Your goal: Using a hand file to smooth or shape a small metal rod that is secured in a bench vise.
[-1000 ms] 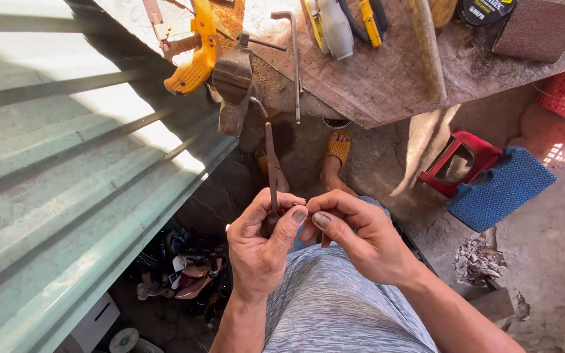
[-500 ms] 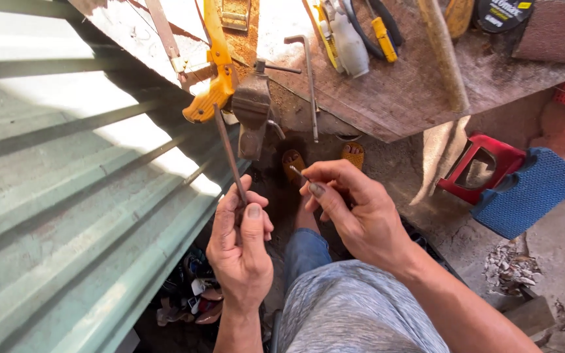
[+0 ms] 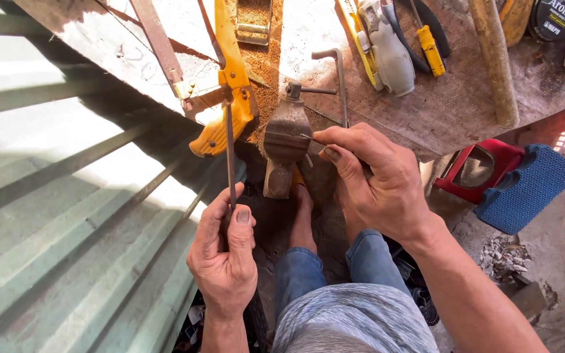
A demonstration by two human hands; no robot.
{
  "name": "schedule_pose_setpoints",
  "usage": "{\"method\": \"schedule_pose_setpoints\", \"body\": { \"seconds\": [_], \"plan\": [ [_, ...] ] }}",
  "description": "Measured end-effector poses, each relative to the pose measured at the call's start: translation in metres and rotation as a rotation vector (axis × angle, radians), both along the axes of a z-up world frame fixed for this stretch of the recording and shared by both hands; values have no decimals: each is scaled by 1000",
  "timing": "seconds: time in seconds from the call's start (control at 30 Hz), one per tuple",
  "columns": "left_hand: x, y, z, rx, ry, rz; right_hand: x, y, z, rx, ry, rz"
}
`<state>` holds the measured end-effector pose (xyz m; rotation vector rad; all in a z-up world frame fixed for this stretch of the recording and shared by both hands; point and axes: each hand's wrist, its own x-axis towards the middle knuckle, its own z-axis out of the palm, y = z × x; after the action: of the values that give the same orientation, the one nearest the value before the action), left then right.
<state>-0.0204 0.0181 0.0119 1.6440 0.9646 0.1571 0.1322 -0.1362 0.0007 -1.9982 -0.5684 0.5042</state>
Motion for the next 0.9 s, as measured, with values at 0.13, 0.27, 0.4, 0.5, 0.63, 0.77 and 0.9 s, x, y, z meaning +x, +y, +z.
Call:
{"method": "schedule_pose_setpoints", "body": {
  "seconds": [0.13,0.27,0.4,0.5,0.63,0.77,0.9],
  "plan": [
    [17,11,1,70,58,-71,2,-3,-4,3,32,-7],
    [28,12,1,-12,-39,-109,3,-9,-8,22,41,54],
    [27,7,0,-19,-70,-217,5,-9,-4,22,65,73],
    [25,5,2,-48,-116,-323,5,-9,-3,21,62,90],
    [27,-5,2,6,-134,-368,-1,-10,-4,-11,54,103],
    [28,-11,-1,45,-202,-398,-11,-9,-9,-25,-63,68],
    [25,-18,-4,93,-176,-380,-25,-5,-17,-59,-321,2]
  ]
}}
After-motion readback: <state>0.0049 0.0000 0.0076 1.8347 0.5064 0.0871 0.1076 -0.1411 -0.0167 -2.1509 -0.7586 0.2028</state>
